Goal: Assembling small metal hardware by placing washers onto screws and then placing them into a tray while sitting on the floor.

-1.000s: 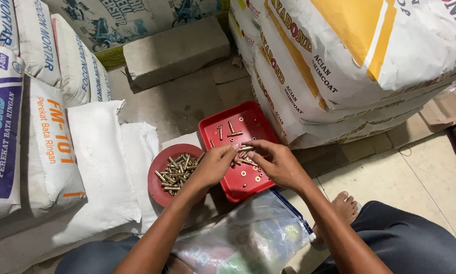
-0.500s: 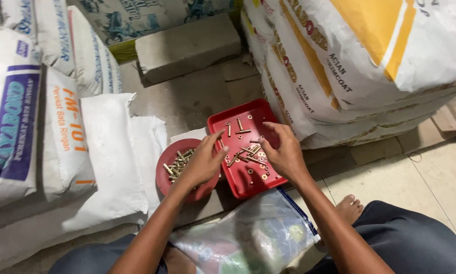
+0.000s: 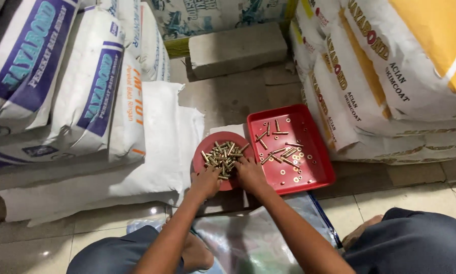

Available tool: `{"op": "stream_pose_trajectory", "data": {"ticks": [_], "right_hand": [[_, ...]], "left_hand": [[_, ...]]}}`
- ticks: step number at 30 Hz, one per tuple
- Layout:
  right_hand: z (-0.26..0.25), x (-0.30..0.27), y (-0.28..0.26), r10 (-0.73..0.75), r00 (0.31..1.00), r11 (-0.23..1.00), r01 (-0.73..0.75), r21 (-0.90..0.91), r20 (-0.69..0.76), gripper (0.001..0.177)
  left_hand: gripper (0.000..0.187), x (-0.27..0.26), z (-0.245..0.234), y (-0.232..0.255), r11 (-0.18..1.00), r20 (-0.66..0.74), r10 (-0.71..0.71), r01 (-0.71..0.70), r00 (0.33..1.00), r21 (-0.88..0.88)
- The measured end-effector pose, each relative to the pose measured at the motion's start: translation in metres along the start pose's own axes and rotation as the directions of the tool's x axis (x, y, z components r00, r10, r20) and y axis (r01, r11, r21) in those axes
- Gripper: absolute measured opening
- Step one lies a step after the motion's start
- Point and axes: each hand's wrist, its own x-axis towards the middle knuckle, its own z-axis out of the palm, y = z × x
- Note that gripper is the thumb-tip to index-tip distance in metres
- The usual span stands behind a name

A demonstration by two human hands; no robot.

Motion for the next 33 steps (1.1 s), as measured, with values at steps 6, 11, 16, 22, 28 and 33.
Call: {"op": "stream_pose_trajectory", "data": {"ticks": [6,11,16,22,28,33], "right_hand": [[0.027,0.001,-0.025,0.081,0.996,0.986,-0.086,-0.146,-0.039,0.026],[0.023,-0.008,-0.030,0.076,0.997,0.992,-0.076,-0.101,-0.001,0.029],[0.026,-0.006,-0.027,0.134,0.989,0.991,-0.135,-0.018,-0.057,0.029],[-0.009,-0.012,-0.018,0.275,0.961,0.860,-0.241,0.450,-0.012,0.022],[-0.140,-0.036,-0.012,0.360,0.932,0.605,-0.202,0.770,-0.038,0.022],[-0.204,-0.066,0.015,0.462,0.884,0.526,-0.212,0.824,-0.067,0.026]], "left_hand": [[0.043,-0.020,0.008,0.010,0.996,-0.190,0.019,-0.004,0.982,0.084],[0.036,-0.032,0.000,0.020,0.995,-0.286,0.021,0.007,0.958,0.095],[0.029,-0.032,0.003,0.028,0.997,-0.371,0.073,-0.054,0.926,0.062],[0.035,-0.047,-0.036,0.043,0.967,-0.420,0.002,-0.110,0.907,-0.231],[0.043,-0.075,-0.099,0.100,0.529,-0.473,0.025,-0.413,0.881,-0.741],[0.037,-0.071,-0.127,0.140,0.428,-0.558,0.060,-0.527,0.827,-0.735]]}}
